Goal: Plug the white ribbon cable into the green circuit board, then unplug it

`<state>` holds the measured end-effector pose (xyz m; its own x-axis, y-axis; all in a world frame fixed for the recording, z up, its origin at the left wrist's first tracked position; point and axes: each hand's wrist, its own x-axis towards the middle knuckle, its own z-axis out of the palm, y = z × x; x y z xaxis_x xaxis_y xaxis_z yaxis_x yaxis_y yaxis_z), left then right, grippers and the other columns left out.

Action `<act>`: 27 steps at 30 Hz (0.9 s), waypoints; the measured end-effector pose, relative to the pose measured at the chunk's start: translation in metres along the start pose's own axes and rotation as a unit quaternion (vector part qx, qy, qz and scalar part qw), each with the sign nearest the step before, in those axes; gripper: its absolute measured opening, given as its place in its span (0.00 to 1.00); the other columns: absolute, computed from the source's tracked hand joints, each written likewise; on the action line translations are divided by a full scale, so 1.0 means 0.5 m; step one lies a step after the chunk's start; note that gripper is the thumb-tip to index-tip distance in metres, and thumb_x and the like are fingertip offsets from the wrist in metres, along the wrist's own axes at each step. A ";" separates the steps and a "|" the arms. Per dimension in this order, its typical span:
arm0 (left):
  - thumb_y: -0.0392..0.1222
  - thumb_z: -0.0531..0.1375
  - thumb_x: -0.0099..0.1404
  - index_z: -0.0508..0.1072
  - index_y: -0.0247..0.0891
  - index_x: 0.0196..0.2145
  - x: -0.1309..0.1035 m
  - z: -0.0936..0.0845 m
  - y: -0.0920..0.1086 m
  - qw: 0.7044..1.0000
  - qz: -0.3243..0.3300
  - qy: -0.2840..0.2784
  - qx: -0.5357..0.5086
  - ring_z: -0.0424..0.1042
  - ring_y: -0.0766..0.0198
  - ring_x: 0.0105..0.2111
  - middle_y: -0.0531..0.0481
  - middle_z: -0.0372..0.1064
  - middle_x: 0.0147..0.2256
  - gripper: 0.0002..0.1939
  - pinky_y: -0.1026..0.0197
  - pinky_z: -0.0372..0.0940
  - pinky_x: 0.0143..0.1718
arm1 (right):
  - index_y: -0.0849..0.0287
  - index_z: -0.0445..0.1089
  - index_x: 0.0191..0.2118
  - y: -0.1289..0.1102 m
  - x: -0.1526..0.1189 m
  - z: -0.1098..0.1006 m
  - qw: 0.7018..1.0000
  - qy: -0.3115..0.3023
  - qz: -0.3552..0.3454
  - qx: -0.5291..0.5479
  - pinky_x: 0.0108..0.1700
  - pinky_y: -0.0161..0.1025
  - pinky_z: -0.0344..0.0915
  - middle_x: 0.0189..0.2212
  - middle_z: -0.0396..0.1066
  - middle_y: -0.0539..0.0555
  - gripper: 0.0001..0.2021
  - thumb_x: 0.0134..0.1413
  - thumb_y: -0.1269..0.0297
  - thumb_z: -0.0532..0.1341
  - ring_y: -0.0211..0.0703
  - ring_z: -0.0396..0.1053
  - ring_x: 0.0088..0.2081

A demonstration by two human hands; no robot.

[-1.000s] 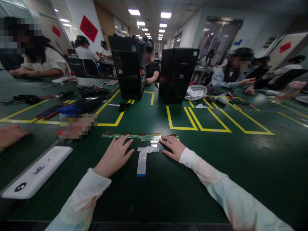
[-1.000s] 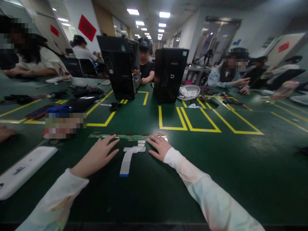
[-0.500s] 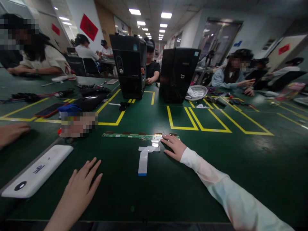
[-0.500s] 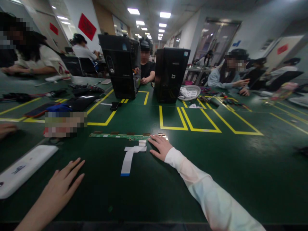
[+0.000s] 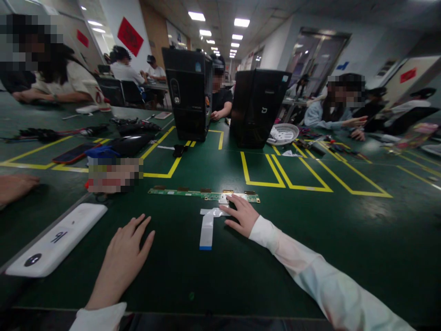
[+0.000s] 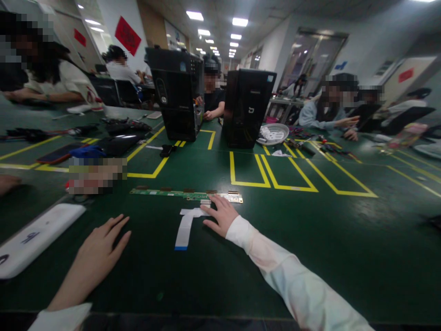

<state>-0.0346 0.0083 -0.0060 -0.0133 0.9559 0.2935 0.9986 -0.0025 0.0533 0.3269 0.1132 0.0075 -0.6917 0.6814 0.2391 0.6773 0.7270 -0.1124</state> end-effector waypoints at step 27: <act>0.55 0.42 0.68 0.66 0.30 0.59 -0.004 -0.009 0.014 1.000 -0.004 0.004 -0.011 0.60 0.42 0.60 0.34 0.61 0.60 0.32 0.38 0.57 0.59 | 0.54 0.66 0.60 0.152 -0.537 -0.128 0.974 0.024 0.226 0.004 0.62 0.56 0.57 0.64 0.55 0.63 0.28 0.58 0.46 0.54 0.58 0.56 0.63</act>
<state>-0.0279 0.0050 -0.0018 -0.0211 0.9537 0.3001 0.9971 -0.0019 0.0761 0.5799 -0.0197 -0.0036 -0.3108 0.9272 0.2090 0.9074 0.3549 -0.2251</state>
